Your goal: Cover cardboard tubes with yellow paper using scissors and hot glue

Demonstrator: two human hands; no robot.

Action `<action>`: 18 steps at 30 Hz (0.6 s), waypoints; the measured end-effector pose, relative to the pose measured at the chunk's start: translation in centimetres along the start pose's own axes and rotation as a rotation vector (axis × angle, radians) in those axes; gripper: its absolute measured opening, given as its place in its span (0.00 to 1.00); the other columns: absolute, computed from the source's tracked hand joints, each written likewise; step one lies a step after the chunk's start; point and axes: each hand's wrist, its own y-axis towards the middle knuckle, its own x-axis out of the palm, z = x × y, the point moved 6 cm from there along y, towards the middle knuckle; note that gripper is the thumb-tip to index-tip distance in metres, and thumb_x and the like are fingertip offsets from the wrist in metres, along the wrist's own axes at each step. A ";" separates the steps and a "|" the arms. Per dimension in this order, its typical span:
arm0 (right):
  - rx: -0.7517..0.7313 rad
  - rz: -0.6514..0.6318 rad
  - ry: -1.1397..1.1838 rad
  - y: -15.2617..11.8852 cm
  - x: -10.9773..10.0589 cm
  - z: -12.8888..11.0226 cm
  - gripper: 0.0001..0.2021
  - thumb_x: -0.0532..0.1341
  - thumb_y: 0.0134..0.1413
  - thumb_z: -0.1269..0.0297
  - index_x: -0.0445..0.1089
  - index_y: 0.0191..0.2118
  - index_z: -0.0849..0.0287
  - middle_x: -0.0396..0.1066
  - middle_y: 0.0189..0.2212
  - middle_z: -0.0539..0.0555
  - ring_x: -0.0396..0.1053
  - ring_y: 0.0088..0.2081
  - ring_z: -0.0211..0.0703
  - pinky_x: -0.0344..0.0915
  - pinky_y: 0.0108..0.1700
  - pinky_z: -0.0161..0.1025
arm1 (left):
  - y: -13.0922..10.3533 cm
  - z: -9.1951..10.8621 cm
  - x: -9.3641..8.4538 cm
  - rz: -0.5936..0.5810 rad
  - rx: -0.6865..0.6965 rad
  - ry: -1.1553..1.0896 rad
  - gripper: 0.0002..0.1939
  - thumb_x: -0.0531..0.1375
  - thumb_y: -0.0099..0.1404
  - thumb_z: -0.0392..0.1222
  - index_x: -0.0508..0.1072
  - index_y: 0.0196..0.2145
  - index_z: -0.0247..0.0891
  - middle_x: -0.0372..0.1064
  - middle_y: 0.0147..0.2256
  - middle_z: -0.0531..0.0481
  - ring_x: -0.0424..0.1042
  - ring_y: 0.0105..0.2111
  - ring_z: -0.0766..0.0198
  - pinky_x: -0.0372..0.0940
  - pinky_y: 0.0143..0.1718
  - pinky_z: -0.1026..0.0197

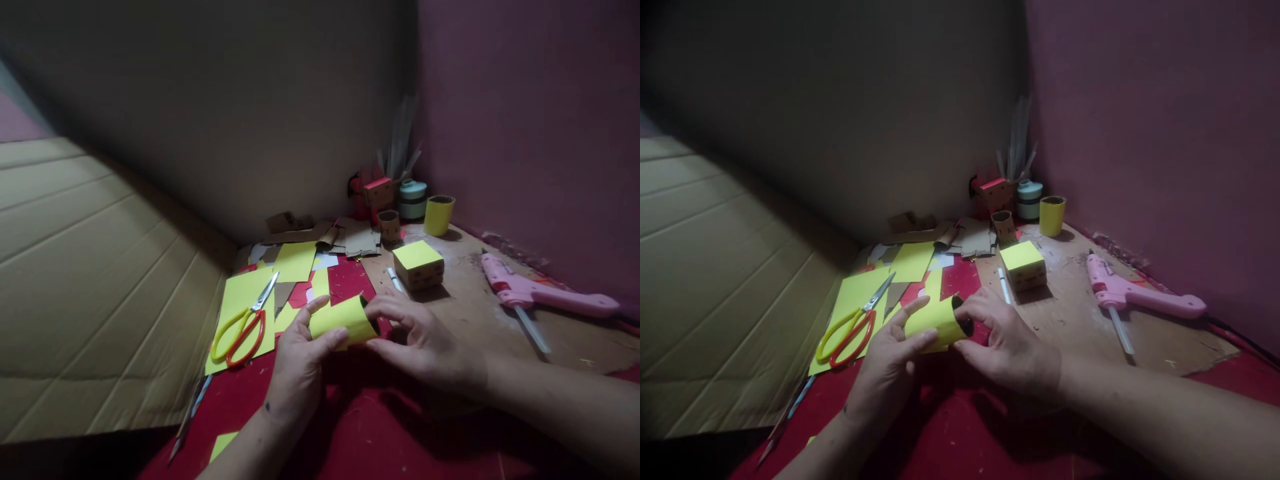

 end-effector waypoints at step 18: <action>0.434 0.077 0.625 0.5 -0.3 3.1 0.09 0.65 0.50 0.60 0.74 0.35 0.59 0.74 0.36 0.55 0.70 0.39 0.45 0.64 0.47 0.46 | 0.2 3.8 -2.2 0.007 0.280 0.195 0.20 0.66 0.53 0.33 0.73 0.45 0.39 0.72 0.38 0.49 0.70 0.40 0.64 0.64 0.42 0.64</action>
